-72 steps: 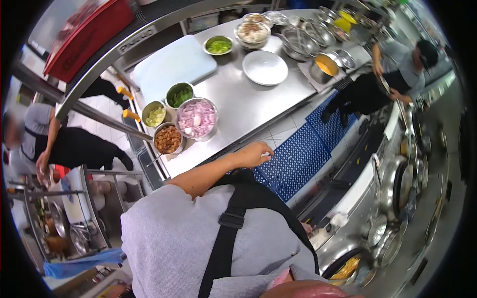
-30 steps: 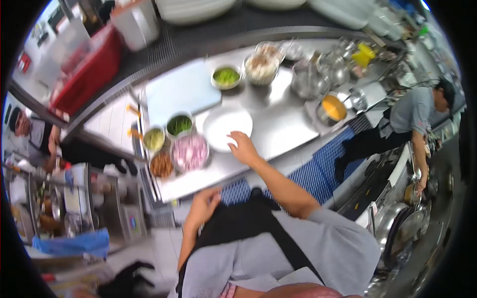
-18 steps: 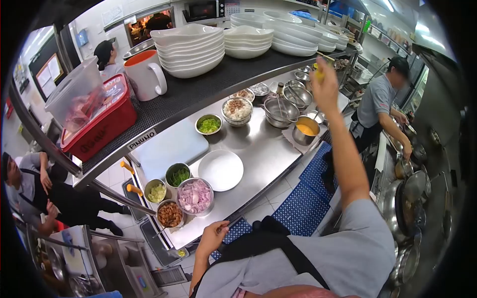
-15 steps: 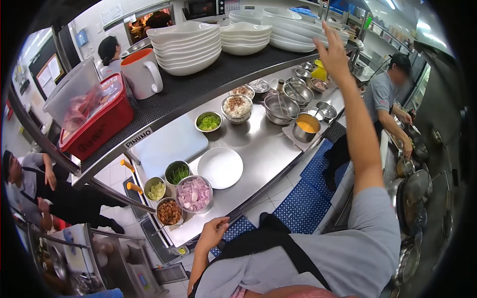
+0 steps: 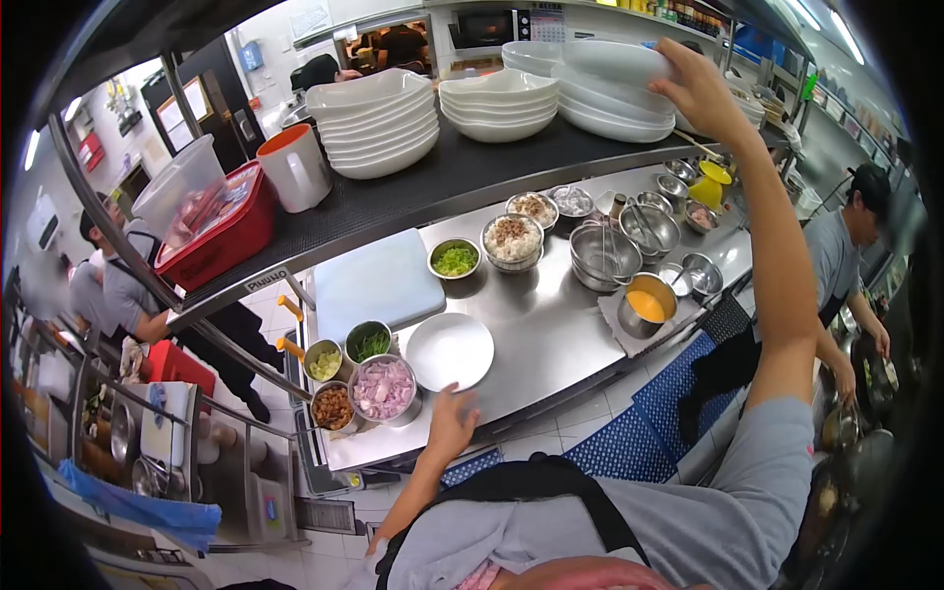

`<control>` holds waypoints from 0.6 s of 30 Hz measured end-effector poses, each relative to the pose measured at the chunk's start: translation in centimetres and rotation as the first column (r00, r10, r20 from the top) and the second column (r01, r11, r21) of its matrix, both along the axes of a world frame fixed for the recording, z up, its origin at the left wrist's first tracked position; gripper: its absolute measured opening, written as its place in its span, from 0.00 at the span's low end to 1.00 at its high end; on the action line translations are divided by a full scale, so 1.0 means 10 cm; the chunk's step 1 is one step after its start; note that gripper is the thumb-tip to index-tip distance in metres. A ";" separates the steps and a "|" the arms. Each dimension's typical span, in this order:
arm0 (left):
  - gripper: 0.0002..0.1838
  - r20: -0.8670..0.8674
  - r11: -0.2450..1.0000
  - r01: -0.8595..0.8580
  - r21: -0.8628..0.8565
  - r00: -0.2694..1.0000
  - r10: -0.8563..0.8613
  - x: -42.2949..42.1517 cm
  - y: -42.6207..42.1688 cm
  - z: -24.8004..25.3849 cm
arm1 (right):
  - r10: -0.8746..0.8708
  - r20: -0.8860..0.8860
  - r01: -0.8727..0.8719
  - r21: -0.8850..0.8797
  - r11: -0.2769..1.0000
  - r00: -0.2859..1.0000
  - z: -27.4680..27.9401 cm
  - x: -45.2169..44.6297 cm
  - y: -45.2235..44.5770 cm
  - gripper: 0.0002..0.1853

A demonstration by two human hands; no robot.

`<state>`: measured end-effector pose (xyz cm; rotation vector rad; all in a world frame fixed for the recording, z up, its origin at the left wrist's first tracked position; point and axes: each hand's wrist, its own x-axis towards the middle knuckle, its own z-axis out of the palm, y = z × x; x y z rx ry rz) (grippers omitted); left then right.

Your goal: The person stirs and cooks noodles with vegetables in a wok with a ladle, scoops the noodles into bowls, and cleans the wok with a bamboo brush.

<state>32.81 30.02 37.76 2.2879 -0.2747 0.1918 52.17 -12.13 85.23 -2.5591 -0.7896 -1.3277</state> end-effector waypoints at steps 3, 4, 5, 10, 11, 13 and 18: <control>0.29 0.154 0.980 -0.145 0.135 0.980 0.124 0.29 -0.15 -0.29 | 0.104 0.084 -0.111 0.082 0.990 0.991 -0.05 -0.36 -0.13 0.25; 0.29 0.150 0.958 -0.180 0.222 0.977 0.149 0.35 -0.18 -0.42 | 0.122 0.037 -0.125 0.132 0.983 0.992 -0.07 -0.50 -0.27 0.26; 0.30 0.085 0.951 -0.172 0.257 0.984 0.156 0.44 -0.19 -0.57 | 0.150 0.038 -0.154 0.170 0.973 0.988 -0.11 -0.61 -0.48 0.28; 0.24 -0.117 0.880 0.018 0.475 0.992 0.043 0.49 -0.14 -0.60 | 0.170 -0.105 -0.146 0.207 0.967 0.980 -0.42 -1.45 -0.86 0.29; 0.24 -0.112 0.894 0.027 0.448 0.993 0.026 0.50 -0.12 -0.58 | 0.101 0.059 -0.105 0.064 0.992 0.993 -0.58 -1.65 -0.66 0.37; 0.25 -0.062 0.895 0.019 0.446 0.998 0.009 0.50 -0.12 -0.55 | 0.231 -0.325 -0.091 0.394 0.915 0.917 -1.18 -1.92 -0.73 0.29; 0.27 -0.029 0.919 0.026 0.394 0.999 -0.016 0.42 -0.10 -0.48 | 0.153 -0.703 0.083 0.290 0.953 0.694 -2.65 -1.47 0.29 0.24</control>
